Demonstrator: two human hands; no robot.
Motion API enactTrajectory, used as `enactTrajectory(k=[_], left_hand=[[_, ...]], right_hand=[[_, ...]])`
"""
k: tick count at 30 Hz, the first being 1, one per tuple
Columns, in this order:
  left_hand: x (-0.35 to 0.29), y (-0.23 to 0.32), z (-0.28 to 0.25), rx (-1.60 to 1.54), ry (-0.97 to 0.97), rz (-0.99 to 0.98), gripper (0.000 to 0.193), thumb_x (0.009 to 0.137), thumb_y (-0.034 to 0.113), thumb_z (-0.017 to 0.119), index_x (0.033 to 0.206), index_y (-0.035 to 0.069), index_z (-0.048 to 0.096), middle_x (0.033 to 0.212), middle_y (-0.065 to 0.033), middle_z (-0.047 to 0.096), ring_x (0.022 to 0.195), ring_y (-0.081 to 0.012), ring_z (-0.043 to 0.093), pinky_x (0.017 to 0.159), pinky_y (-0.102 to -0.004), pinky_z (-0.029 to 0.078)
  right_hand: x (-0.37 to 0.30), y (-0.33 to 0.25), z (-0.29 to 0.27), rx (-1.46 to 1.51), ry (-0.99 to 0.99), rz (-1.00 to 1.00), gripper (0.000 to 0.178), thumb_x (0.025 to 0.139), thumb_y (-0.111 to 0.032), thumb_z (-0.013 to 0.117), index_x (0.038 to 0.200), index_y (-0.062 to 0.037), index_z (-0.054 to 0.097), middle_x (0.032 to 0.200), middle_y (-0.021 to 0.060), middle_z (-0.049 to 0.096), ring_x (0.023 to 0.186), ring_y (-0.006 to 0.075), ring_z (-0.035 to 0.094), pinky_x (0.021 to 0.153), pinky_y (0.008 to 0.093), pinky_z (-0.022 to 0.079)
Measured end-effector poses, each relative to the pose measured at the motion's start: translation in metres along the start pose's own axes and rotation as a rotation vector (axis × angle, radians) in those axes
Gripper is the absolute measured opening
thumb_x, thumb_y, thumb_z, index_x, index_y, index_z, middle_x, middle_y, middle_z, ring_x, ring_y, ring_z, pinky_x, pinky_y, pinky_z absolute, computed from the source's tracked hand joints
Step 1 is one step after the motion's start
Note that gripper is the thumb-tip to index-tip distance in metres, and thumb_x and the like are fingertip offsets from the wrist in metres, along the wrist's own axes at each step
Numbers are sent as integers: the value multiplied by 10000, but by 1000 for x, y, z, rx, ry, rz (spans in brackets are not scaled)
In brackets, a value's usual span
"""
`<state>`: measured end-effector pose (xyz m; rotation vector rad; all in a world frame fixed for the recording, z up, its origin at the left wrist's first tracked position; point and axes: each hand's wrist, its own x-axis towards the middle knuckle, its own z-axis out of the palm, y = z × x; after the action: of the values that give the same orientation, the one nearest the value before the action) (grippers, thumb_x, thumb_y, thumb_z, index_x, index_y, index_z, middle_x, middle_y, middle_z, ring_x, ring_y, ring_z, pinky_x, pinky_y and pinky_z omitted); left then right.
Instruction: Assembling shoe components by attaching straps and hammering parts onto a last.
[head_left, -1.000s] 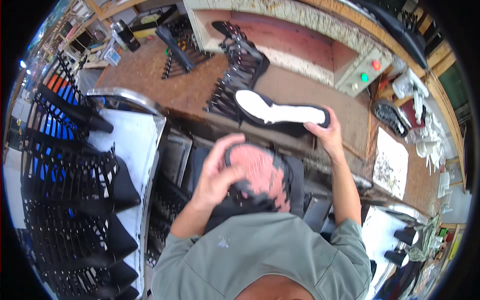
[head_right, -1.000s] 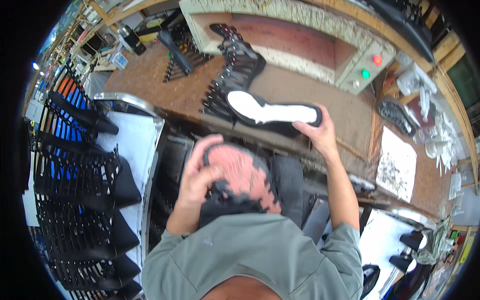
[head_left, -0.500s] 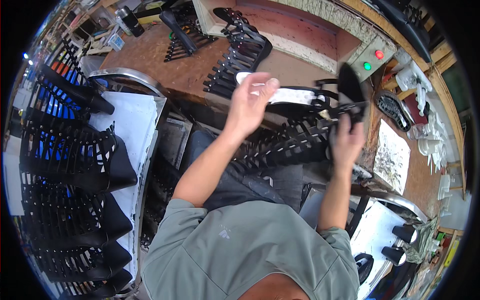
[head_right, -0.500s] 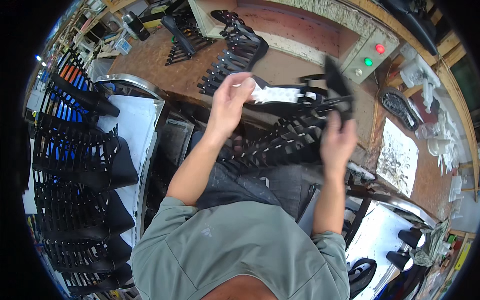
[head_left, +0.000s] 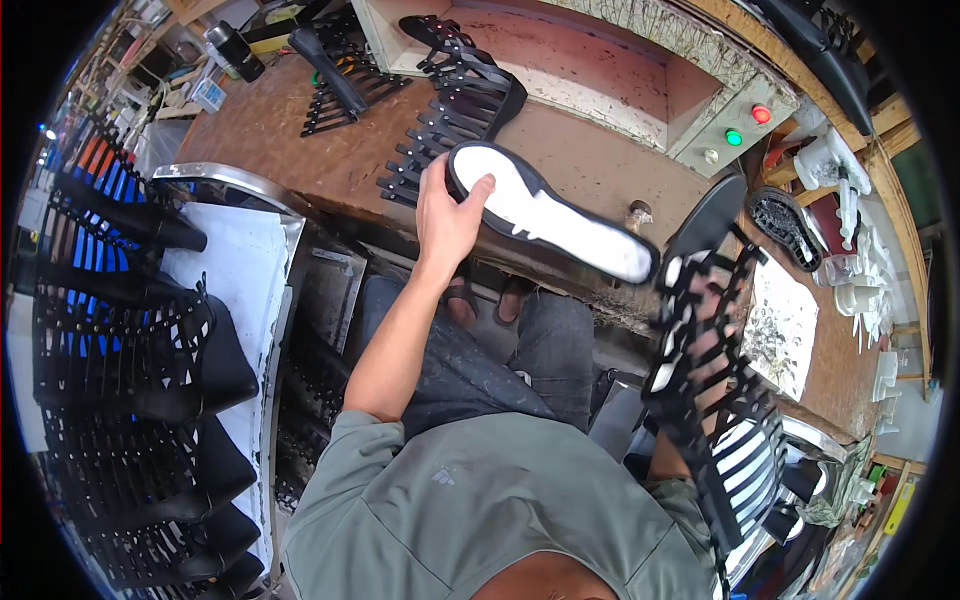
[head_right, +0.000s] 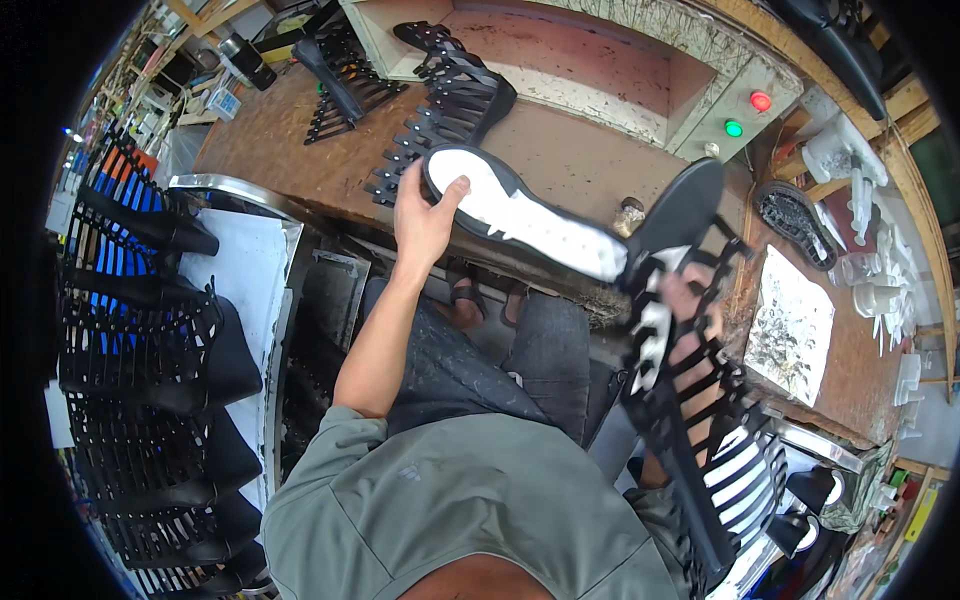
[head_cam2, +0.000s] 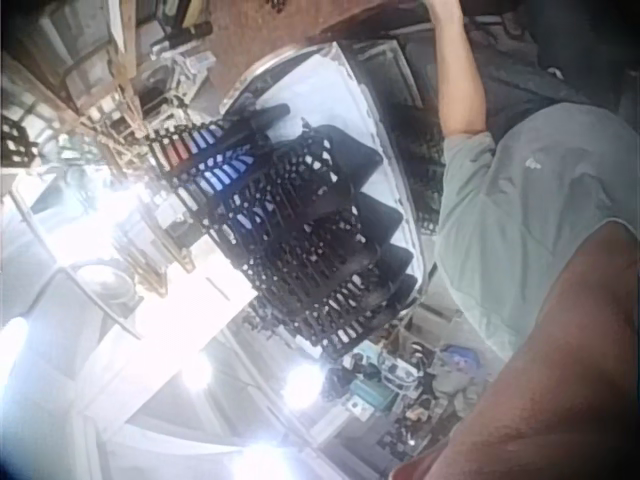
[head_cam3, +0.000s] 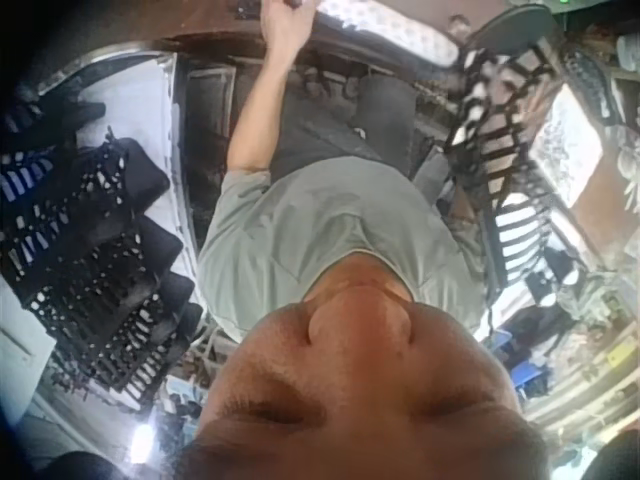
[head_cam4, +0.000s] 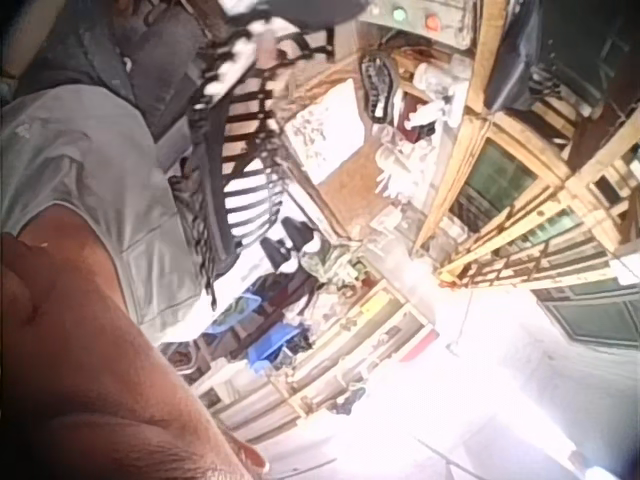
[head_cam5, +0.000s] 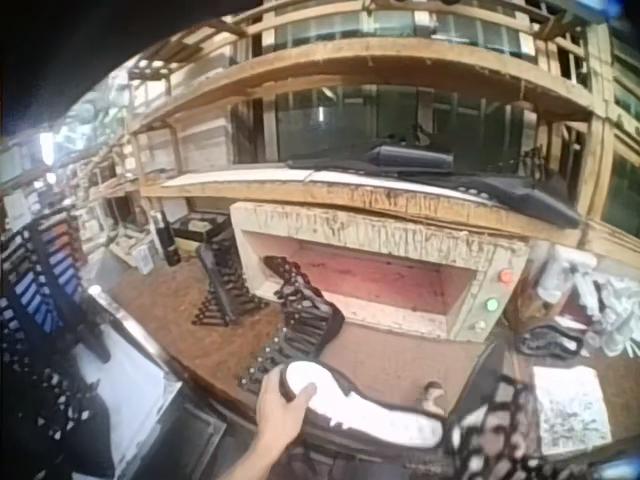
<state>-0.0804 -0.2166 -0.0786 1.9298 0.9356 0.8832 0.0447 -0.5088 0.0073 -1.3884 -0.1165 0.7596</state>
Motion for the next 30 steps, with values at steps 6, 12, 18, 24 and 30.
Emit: enactTrajectory(k=[6,12,18,24,30], left_hand=[[-2,72,0,-285,-223,656,537,722,77,724,1233,51,562,1063,-149,495,991,-270,476,906,-332,407],[22,87,21,-421,-342,655,397,805,108,670,1180,28,567,1120,-156,539,1076,-288,506,939,-327,407],[31,87,25,-436,-430,668,323,890,98,559,1195,-9,554,1178,-197,564,1074,-289,565,928,-335,435],[32,75,19,-594,-544,635,697,683,333,777,1242,-4,531,1250,-206,499,1143,-303,522,971,-359,408],[28,79,19,-539,-527,621,712,632,319,819,1212,11,543,1247,-214,499,1137,-319,517,956,-374,420]], right_hand=[[-19,12,36,-372,-164,-87,96,848,-90,711,866,-19,649,800,-12,636,730,61,557,651,228,444],[8,23,36,-426,-247,4,122,894,-135,662,912,-16,638,750,-43,605,684,36,512,623,222,439],[12,20,44,-354,-214,-17,144,887,-142,675,924,-10,632,746,-25,606,693,43,516,628,236,452],[17,17,46,-352,-260,-75,85,885,-88,666,903,-18,621,728,-14,605,674,51,527,605,245,452],[17,22,49,-339,-239,-3,85,878,-85,674,882,-22,618,702,-13,604,653,51,535,582,244,450]])
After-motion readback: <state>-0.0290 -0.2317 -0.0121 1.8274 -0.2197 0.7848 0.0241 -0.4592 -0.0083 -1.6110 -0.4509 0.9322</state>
